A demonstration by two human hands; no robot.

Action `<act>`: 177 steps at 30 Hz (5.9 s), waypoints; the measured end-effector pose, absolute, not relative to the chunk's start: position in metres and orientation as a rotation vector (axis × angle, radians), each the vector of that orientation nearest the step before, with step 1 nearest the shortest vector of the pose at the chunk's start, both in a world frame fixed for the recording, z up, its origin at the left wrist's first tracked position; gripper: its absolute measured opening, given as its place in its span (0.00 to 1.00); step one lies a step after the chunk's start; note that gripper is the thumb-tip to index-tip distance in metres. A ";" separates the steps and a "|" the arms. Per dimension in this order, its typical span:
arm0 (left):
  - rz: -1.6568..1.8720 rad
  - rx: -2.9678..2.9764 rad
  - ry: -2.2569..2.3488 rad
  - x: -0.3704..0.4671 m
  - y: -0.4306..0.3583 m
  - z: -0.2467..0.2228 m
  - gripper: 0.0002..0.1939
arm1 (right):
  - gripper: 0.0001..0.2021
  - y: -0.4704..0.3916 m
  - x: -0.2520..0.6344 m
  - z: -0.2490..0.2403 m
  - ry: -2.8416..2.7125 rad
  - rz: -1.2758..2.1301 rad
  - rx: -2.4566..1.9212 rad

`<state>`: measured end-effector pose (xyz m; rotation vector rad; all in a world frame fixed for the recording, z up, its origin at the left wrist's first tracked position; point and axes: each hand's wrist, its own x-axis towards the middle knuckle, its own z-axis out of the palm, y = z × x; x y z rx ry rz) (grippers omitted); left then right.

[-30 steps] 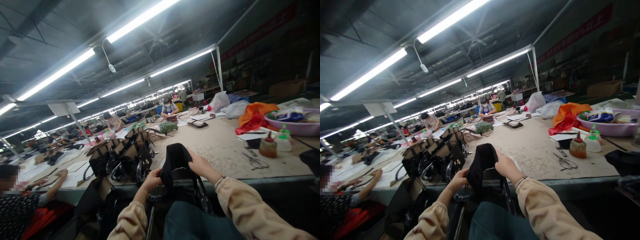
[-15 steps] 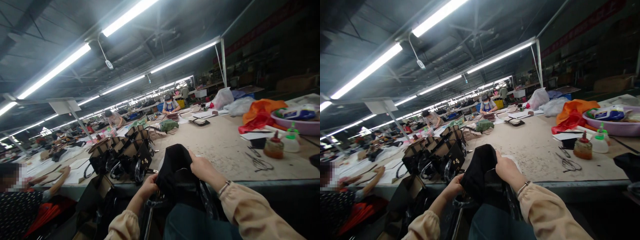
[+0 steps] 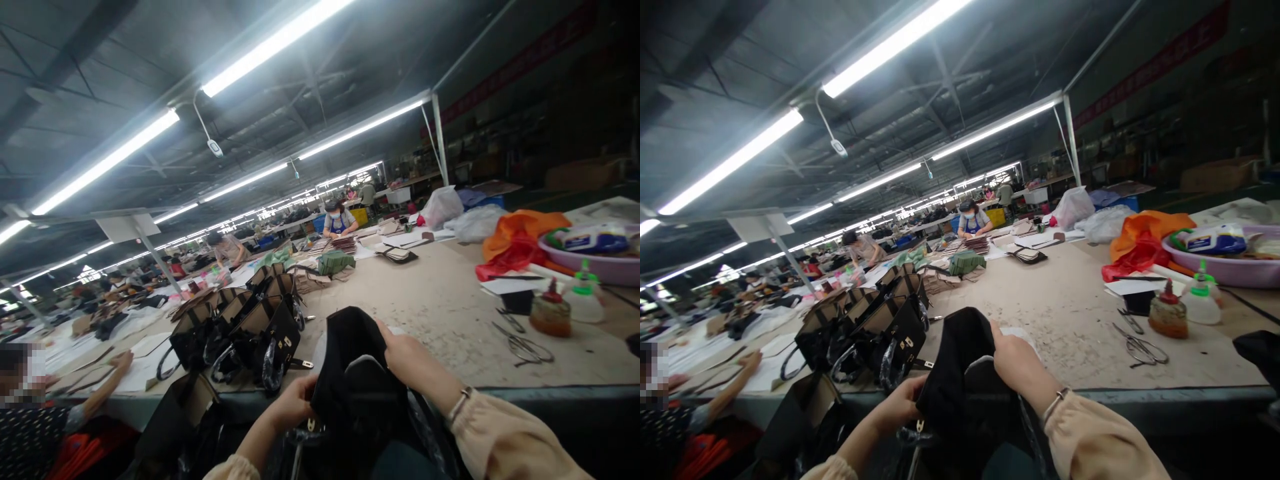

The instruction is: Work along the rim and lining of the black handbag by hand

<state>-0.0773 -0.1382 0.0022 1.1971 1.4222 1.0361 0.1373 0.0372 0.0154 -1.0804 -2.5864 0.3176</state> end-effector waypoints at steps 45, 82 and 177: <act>0.815 1.989 2.624 -0.116 0.000 0.033 0.04 | 0.33 0.028 0.092 0.006 -2.559 0.065 -1.410; 1.229 2.052 1.994 -0.126 0.019 0.017 0.10 | 0.22 0.107 0.049 0.049 -2.674 0.260 -0.934; 1.613 1.852 1.992 -0.125 0.027 0.002 0.05 | 0.10 0.155 0.029 0.031 -2.725 0.283 -0.513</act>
